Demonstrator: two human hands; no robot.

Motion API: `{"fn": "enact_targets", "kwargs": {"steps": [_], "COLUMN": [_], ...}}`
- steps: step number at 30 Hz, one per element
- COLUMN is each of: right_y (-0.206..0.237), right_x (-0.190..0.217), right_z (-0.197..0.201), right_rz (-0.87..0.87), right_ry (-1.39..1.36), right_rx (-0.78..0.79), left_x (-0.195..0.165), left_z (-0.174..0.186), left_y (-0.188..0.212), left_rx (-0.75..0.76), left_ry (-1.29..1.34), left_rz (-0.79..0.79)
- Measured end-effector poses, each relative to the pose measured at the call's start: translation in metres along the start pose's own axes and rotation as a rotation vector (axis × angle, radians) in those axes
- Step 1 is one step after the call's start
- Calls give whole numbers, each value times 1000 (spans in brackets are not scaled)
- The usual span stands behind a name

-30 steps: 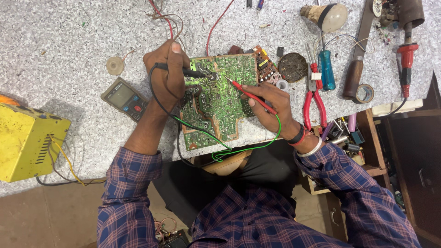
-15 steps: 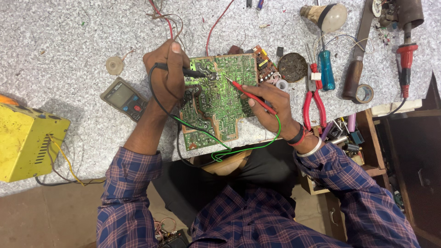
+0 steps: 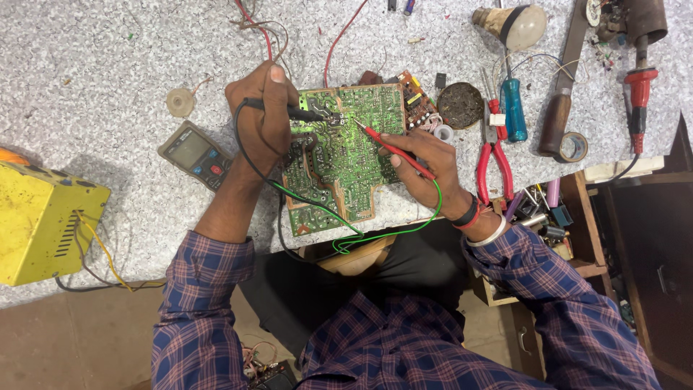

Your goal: The person tests a green printed circuit board using a multimeter. They hold the red and black probes and touch various points on the board to check electrical continuity or voltage.

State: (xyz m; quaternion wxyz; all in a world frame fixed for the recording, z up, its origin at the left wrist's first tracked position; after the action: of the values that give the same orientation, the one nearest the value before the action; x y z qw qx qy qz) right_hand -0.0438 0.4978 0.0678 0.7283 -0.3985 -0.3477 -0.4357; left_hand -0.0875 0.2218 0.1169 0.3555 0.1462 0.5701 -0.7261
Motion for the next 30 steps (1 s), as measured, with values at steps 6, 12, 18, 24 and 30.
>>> {"fn": "enact_targets", "kwargs": {"steps": [6,12,18,24,30], "right_y": [-3,-3,-2,-1,-2], "right_x": [1,2,0,-1,0], "right_z": [0,1,0,-1,0], "right_rz": [3,1,-10,-3,-9], "right_ry": [8,-3,2,-6,2], "right_rx": [-5,0,-2,-3,0], "left_x": [1,1,4,4,2], "left_z": [0,0,0,-1,1], "left_y": [-3,-3,-2,-2,-3], "left_rx": [-3,-3,-1,-3,4], "left_ry": [-4,3,2,5,-10], "left_rz": [1,7,8,7,5]}}
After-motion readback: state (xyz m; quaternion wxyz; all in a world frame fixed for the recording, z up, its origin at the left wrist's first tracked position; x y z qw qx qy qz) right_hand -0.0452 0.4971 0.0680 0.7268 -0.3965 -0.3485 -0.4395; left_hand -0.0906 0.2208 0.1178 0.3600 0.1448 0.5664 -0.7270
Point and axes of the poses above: each hand's wrist, its own y-axis away from the middle knuckle, its own z-axis out of the back of the hand, x = y × z, the point moved 1 cm from there along -y, towards the middle knuckle, and after that the axes turned 15 degrees about -z, right-handed, at the moved point
